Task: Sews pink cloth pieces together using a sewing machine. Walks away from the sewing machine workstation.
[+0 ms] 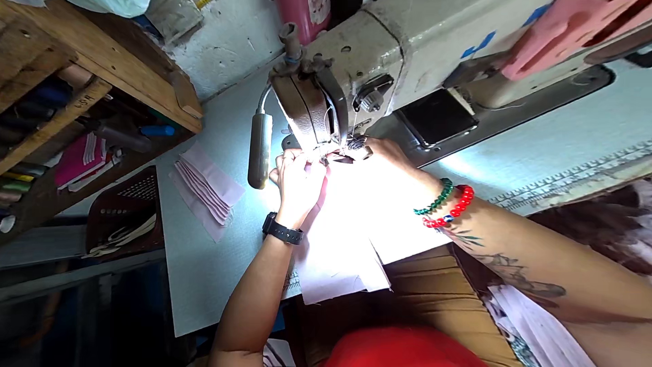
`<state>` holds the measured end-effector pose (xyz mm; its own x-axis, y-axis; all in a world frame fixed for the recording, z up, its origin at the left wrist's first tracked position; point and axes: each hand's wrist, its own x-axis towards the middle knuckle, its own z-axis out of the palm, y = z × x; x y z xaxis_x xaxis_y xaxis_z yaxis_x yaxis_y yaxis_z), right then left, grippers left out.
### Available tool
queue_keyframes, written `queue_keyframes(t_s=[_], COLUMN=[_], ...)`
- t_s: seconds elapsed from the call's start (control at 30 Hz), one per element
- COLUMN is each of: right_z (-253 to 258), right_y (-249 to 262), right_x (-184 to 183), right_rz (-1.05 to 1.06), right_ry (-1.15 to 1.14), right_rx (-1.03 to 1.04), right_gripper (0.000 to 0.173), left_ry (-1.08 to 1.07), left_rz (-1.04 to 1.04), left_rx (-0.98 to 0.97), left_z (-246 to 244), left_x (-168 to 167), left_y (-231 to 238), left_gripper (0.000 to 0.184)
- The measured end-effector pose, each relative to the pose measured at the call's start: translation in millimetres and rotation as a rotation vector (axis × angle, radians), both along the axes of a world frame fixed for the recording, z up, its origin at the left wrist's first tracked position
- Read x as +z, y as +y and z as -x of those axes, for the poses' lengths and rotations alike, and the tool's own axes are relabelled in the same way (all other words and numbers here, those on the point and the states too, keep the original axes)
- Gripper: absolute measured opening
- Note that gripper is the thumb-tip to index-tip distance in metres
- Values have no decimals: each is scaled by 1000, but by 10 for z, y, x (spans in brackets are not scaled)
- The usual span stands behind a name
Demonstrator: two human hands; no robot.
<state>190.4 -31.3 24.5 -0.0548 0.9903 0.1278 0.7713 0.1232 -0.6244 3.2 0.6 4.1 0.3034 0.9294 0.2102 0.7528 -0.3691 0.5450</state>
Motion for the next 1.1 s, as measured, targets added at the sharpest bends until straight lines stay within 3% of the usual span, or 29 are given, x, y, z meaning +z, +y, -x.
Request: queue_keyframes(t_s=[0.13, 0.3, 0.43, 0.57, 0.73, 0.87, 0.97, 1.1], right_z=[-7, -140, -50, -17, -14, -16, -28, -25], right_y=[1, -26, 32, 110, 130, 157, 88, 43], right_x=[65, -44, 259, 223, -31, -34, -115, -120], right_rz=[67, -52, 286, 369, 203, 259, 50, -44], right_ry=[8, 83, 234, 168, 208, 208, 250, 306], right_rx=[6, 144, 124, 147, 163, 166, 182, 181], right_gripper=[21, 22, 24, 30, 26, 28, 22, 20], left_ry=[-12, -149, -202, -185, -184, -177, -170, -184], left_rz=[-4, 98, 182, 182, 184, 180, 183, 182], left_rx=[-25, -105, -105, -109, -103, -106, -109, -123], left_z=[29, 176, 198, 186, 177, 188, 183, 193], left_x=[39, 98, 164, 166, 156, 138, 150, 152], left_y=[-67, -70, -80, -101, -109, -118, -117, -125], left_gripper=[21, 22, 17, 15, 14, 14, 15, 15])
